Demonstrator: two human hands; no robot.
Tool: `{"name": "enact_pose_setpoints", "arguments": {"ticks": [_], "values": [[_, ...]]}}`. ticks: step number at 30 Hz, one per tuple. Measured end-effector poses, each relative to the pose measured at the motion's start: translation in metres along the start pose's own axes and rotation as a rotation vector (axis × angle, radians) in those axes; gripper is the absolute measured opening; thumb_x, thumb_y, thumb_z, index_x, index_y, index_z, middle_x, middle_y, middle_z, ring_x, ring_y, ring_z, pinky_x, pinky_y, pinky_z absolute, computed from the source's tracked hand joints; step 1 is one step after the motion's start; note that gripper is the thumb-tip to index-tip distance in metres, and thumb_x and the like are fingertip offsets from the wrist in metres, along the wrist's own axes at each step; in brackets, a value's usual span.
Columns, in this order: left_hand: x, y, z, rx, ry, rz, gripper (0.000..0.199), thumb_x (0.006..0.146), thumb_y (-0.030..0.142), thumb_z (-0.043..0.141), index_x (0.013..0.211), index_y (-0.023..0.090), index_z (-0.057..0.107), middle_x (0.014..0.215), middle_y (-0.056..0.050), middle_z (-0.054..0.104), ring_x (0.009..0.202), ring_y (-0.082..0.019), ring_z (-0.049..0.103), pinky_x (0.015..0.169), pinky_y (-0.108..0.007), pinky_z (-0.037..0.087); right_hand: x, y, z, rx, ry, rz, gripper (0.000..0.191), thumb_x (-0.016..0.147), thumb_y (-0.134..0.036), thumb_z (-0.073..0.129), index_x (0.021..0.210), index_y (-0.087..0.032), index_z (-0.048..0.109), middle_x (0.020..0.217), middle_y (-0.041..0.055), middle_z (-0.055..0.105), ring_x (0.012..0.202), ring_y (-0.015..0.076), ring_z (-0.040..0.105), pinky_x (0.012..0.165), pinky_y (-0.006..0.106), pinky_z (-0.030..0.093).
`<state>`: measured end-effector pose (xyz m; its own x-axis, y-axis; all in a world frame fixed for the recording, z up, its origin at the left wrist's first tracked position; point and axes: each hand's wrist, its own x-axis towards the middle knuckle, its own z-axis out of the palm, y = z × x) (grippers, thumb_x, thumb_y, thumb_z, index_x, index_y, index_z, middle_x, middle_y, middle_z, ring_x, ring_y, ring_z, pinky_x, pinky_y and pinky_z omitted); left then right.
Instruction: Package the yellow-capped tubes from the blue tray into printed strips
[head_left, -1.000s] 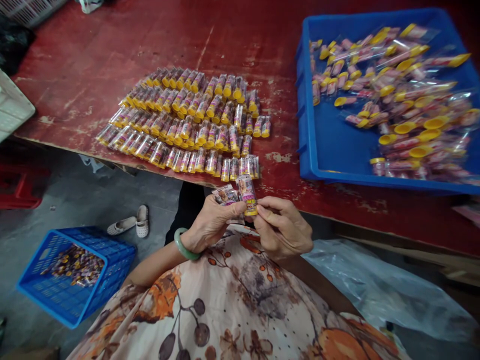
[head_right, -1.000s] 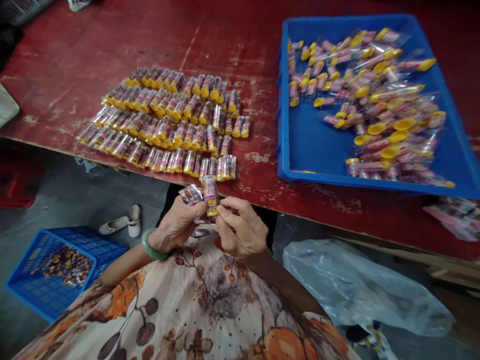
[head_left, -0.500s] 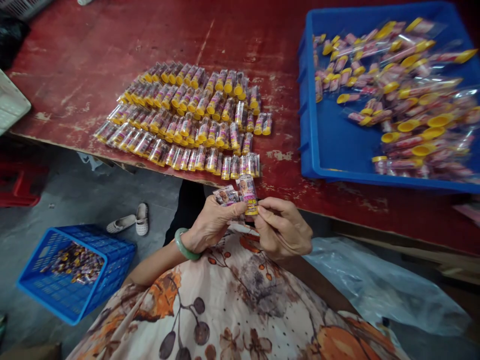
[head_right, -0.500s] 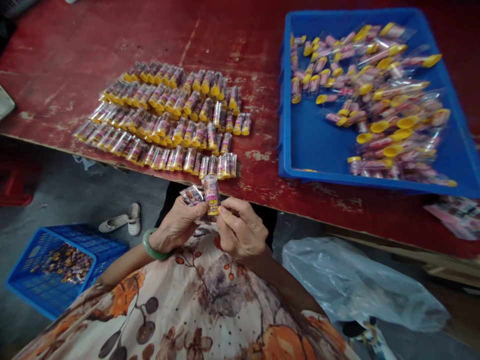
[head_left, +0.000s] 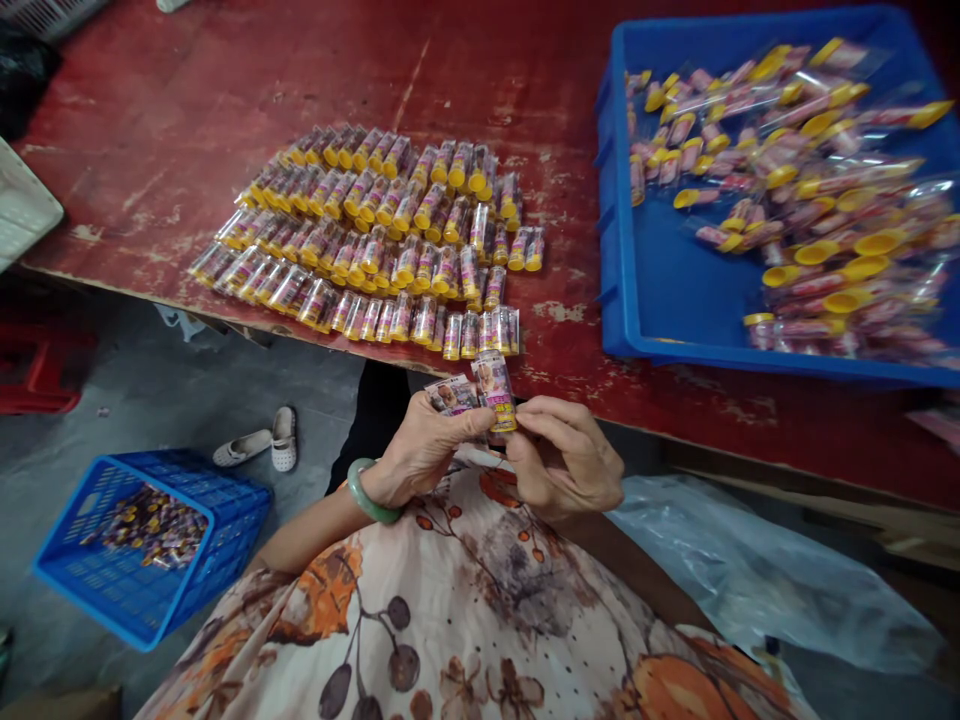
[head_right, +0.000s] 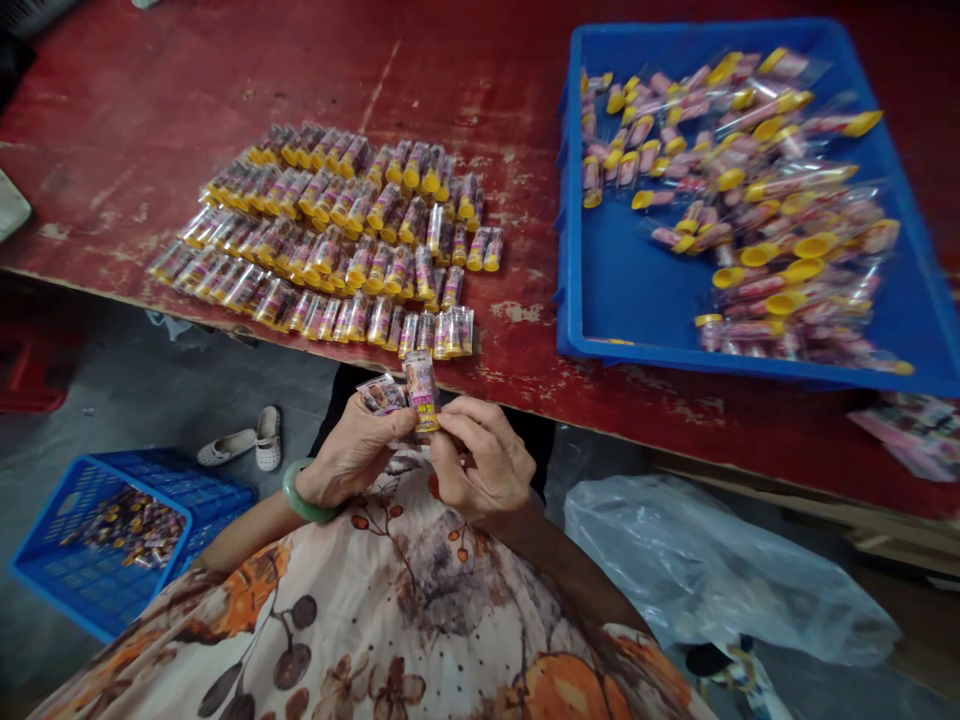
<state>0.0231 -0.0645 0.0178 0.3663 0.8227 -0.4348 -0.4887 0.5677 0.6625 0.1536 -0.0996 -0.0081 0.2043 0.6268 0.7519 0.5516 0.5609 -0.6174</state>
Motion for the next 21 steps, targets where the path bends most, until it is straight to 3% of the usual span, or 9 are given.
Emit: {"name": "enact_pose_setpoints", "arguments": {"ticks": [14,21], "values": [[0.0008,-0.0007,-0.0028,-0.026,0.013,-0.05,0.029,0.059,0.026,0.089,0.082,0.015,0.074,0.074,0.0,0.072,0.064,-0.01,0.065,0.065,-0.022,0.053,-0.0033,0.0025,0.0015,-0.013,-0.011,0.012,0.036,0.077,0.0,0.067,0.105,-0.022,0.069,0.096,0.0048,0.068,0.077,0.0163,0.067,0.062,0.028,0.057],[0.0018,0.0006,-0.0028,-0.009,-0.021,-0.012,0.023,0.062,0.025,0.088,0.08,0.016,0.075,0.073,0.001,0.072,0.066,-0.01,0.065,0.065,-0.021,0.053,-0.0031,0.0055,0.0014,-0.038,-0.019,0.005,0.034,0.076,-0.004,0.066,0.105,-0.02,0.068,0.095,0.0058,0.068,0.075,0.016,0.065,0.06,0.027,0.055]]}}
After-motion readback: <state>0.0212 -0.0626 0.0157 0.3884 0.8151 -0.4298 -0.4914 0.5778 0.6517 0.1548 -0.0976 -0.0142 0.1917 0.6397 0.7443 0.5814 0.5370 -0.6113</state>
